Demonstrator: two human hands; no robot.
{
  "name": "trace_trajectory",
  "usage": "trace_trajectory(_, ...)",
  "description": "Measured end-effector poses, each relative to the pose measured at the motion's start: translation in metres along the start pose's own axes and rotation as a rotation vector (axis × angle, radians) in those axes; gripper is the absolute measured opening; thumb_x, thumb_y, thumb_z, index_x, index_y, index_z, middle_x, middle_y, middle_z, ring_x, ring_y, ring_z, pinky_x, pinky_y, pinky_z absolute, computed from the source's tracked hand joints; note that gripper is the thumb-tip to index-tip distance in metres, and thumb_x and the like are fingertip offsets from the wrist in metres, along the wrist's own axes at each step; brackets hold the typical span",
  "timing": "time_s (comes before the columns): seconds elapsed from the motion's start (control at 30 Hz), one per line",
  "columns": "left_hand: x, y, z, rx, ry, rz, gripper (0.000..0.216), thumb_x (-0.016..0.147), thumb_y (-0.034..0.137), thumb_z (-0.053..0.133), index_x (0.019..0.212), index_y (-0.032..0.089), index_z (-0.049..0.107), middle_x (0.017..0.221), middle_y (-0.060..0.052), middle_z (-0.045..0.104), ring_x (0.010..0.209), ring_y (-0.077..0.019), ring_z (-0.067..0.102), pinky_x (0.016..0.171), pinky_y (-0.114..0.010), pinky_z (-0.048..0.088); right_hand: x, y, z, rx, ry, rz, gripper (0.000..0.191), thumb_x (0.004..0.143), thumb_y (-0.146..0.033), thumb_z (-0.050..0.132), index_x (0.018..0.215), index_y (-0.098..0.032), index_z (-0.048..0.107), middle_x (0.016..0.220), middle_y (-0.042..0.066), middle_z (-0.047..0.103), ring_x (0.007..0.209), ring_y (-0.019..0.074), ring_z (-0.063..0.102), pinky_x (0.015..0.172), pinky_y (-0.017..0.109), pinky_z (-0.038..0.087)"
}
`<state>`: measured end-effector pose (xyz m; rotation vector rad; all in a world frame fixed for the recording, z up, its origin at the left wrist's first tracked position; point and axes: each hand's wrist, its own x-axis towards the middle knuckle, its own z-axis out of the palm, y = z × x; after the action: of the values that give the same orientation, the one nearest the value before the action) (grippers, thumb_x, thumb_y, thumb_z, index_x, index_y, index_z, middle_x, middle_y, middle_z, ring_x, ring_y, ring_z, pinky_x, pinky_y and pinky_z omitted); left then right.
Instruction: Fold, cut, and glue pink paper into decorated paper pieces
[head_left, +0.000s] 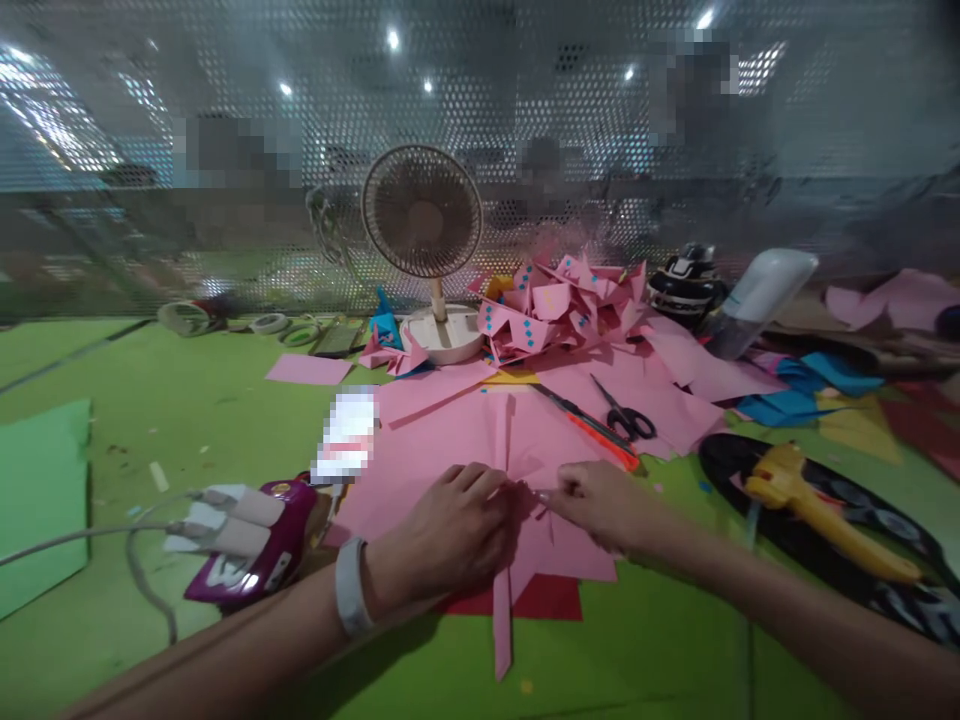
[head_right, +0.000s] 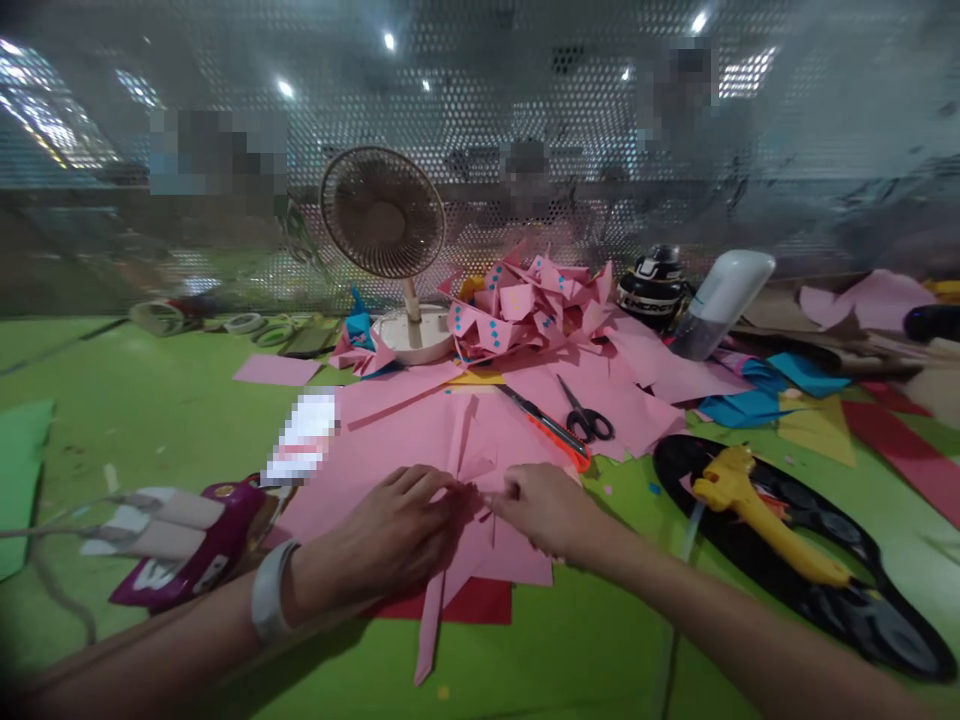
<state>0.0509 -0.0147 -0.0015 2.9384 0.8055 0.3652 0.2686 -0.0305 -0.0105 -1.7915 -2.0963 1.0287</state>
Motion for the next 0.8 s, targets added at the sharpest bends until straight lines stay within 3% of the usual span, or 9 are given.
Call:
trace_trajectory(0.1,0.000,0.000,0.000,-0.010,0.028,-0.003,0.023,0.092,0.022,0.039,0.110,0.018,0.053,0.097,-0.008,0.057,0.091,-0.0202,0.054,0.080,-0.037,0.047,0.007,0.004,0.003,0.052,-0.040,-0.014,0.043,0.081,-0.059,0.051,0.064,-0.019,0.049,0.040,-0.005,0.051,0.034,0.0104,0.052,0.036,0.018,0.033)
trace_trajectory(0.27,-0.002,-0.003,0.001,-0.029,0.031,0.002,0.023,0.091,0.022,0.041,0.108,0.020,0.057,0.099,-0.008,0.058,0.091,-0.0204,0.054,0.079,-0.036,0.046,0.014,0.003,-0.001,0.232,-0.305,0.141,0.042,0.082,-0.057,0.050,0.063,-0.019,0.048,0.037,-0.003,0.053,0.029,0.0121,0.051,0.030,0.019,0.036)
trace_trajectory(0.4,-0.001,-0.004,-0.004,-0.025,-0.030,-0.026,0.019,0.086,0.020,0.047,0.101,0.019,0.060,0.102,-0.009,0.058,0.092,-0.0213,0.053,0.081,-0.036,0.045,0.015,-0.001,-0.003,0.236,-0.283,0.139,0.043,0.084,-0.054,0.049,0.059,-0.018,0.046,0.037,-0.003,0.054,0.027,0.0107,0.050,0.030,0.019,0.039)
trace_trajectory(0.5,0.007,-0.005,-0.014,-0.108,-0.076,-0.049,0.026,0.082,0.022,0.052,0.107,0.022,0.059,0.104,-0.008,0.059,0.090,-0.0203,0.055,0.078,-0.032,0.045,0.014,-0.001,-0.003,0.260,-0.296,0.123,0.039,0.084,-0.047,0.051,0.058,-0.018,0.046,0.037,-0.004,0.053,0.028,0.0099,0.050,0.030,0.017,0.039)
trace_trajectory(0.6,0.024,-0.011,-0.023,-0.197,-0.023,-0.333,0.019,0.083,0.031,0.051,0.092,0.018,0.062,0.088,-0.006,0.062,0.077,-0.0171,0.057,0.065,-0.026,0.044,0.013,0.001,-0.002,0.271,-0.270,0.101,0.034,0.083,-0.041,0.051,0.059,-0.018,0.045,0.037,-0.005,0.053,0.030,0.0097,0.052,0.030,0.015,0.038)
trace_trajectory(0.63,0.030,-0.015,-0.024,-0.237,-0.065,-0.433,0.022,0.081,0.038,0.055,0.083,0.018,0.062,0.078,-0.004,0.063,0.067,-0.0157,0.056,0.058,-0.025,0.042,0.013,0.002,-0.002,0.270,-0.266,0.097,0.033,0.083,-0.040,0.051,0.059,-0.018,0.045,0.037,-0.004,0.053,0.030,0.0098,0.053,0.029,0.015,0.038)
trace_trajectory(0.7,0.041,-0.024,-0.023,-0.389,-0.282,-0.520,0.038,0.077,0.051,0.056,0.063,0.016,0.059,0.055,-0.001,0.058,0.052,-0.0135,0.052,0.049,-0.023,0.037,0.012,0.003,0.000,0.260,-0.248,0.095,0.033,0.084,-0.039,0.049,0.059,-0.018,0.046,0.037,-0.004,0.053,0.030,0.0102,0.053,0.029,0.015,0.037)
trace_trajectory(0.8,0.053,-0.037,-0.016,-0.646,-0.490,-0.631,0.050,0.067,0.063,0.062,0.051,0.016,0.055,0.044,0.000,0.054,0.042,-0.0115,0.049,0.044,-0.022,0.035,0.011,0.004,0.002,0.233,-0.192,0.098,0.033,0.084,-0.041,0.048,0.060,-0.018,0.047,0.038,-0.003,0.054,0.030,0.0110,0.053,0.027,0.015,0.036)
